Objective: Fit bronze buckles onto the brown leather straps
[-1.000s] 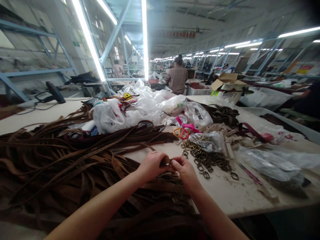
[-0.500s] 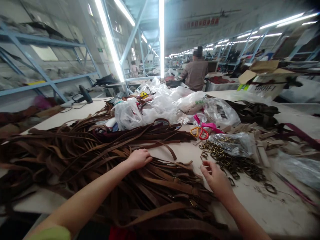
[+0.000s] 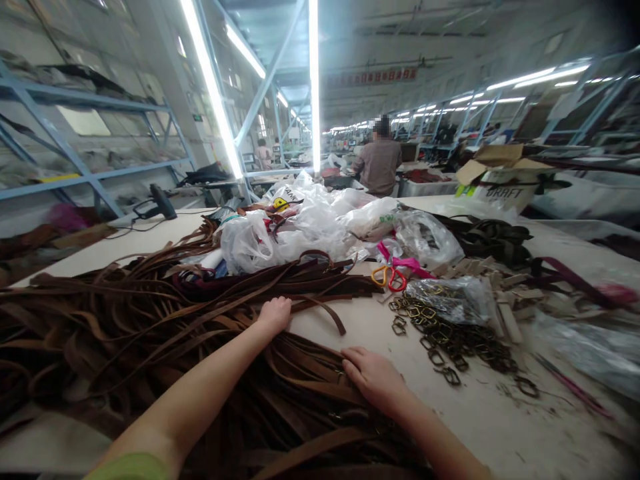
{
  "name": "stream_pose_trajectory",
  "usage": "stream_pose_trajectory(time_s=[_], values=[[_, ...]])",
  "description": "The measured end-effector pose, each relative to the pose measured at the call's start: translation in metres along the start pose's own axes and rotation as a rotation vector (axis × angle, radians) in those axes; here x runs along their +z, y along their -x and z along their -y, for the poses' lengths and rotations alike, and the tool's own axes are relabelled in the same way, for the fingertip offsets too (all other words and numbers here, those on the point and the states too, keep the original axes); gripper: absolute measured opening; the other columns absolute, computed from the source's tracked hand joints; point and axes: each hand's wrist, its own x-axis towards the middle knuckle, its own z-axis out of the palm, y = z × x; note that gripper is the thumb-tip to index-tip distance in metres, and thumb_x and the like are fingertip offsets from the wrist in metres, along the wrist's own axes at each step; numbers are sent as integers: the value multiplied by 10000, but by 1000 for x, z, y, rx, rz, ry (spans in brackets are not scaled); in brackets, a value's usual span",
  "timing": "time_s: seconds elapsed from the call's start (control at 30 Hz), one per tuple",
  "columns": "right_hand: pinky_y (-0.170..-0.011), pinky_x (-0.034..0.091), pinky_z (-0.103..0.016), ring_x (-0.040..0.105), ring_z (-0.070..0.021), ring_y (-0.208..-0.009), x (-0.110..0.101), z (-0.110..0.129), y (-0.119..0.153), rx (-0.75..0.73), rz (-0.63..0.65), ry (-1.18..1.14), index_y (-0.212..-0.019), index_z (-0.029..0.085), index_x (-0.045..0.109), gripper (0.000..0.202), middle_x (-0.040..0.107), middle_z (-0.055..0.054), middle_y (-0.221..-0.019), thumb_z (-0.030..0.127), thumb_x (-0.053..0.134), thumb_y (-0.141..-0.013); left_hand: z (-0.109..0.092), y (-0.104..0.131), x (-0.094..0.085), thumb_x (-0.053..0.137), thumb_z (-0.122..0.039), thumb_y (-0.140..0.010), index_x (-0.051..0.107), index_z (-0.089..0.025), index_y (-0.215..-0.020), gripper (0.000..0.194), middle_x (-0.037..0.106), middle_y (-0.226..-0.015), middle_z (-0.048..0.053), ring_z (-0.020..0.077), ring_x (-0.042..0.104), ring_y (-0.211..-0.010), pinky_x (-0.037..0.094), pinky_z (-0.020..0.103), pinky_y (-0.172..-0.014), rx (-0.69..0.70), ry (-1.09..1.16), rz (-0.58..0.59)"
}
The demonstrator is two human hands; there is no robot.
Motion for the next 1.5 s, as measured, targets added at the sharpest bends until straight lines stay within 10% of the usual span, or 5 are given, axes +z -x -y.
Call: stream_pose_trajectory(time_s=[0.33,0.67,0.77,1.1,1.5], values=[[-876,372,-303,533,-193,-1014,3,-13,-10,33,-79,-144,-1129,208,549,386,596,-76,-1117,365,341,-844,-69,-13,12,415,-283,-813,605,-169,-947,259,634,-897,97,213,584,-809,424,283,-716,291,172,152],[-725,402,-305,555,-193,-794,-41,-141,34,455,-579,-96,-869,175,577,275,620,-58,-845,362,410,-757,-118,19,-25,395,-385,-812,617,-201,-866,294,626,-749,22,154,540,-676,327,227,-573,396,566,171],[-693,382,-297,556,-194,-798,-50,-157,49,571,-502,59,-845,190,576,249,617,-56,-846,354,408,-762,-129,22,-31,399,-378,-801,621,-184,-822,295,617,-705,16,141,517,-628,307,221,-541,390,646,200],[-574,297,-282,519,-179,-684,-50,-146,35,623,-303,162,-701,178,523,132,592,-51,-751,306,542,-678,-141,41,-43,417,-293,-753,616,-200,-834,235,623,-701,2,137,519,-632,321,216,-549,414,699,226],[-524,371,-184,465,-56,-550,-44,-25,2,331,-296,-1339,-749,160,517,331,530,40,-641,389,709,-608,-134,40,-61,533,-433,-682,513,-135,-744,305,430,-547,-52,63,357,-467,273,192,-452,118,1213,254]])
